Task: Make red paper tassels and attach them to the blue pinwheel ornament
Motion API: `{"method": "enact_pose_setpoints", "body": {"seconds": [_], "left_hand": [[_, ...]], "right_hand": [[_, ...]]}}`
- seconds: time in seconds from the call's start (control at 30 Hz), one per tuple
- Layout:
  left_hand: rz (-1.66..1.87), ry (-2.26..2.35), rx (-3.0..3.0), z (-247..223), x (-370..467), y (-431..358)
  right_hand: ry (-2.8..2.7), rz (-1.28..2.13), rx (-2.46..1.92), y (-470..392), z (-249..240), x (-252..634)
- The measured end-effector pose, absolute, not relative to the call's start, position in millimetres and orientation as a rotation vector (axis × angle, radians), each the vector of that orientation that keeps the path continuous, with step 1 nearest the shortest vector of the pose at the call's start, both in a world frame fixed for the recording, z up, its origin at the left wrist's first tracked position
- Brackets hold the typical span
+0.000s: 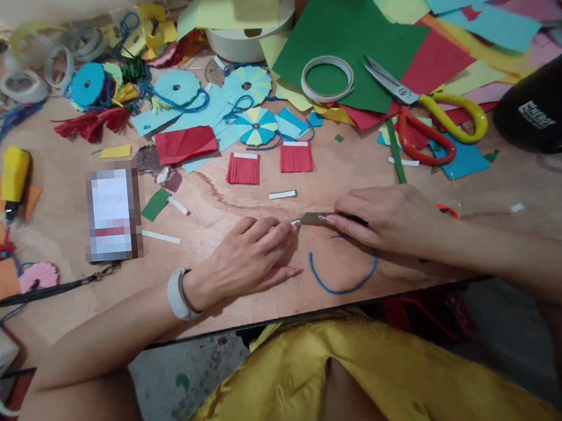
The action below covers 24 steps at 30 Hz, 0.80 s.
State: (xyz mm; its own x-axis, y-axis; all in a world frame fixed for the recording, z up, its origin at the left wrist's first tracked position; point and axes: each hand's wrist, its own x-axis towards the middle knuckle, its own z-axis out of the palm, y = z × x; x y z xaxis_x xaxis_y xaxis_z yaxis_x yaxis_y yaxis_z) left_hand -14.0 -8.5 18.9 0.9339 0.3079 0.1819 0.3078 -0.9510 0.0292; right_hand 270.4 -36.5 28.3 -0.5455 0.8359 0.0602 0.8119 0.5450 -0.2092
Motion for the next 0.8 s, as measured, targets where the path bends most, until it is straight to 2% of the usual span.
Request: {"method": "enact_pose_setpoints", "body": {"seconds": [0.3,0.53,0.8], "left_hand": [[0.282,0.485,3.090,18.4,-13.6,-8.6],[0.231,0.490,3.095,19.3,-14.3,-8.9],[0.257,0.502,3.085,18.5,-14.6,-9.1]], "right_hand": [[-2.659,0.101,-1.415,-36.0,27.0,270.5],[-2.630,0.362,-1.545,-28.3,31.3,270.4],[-2.618,0.389,-1.571,-28.1,32.7,268.9]]}}
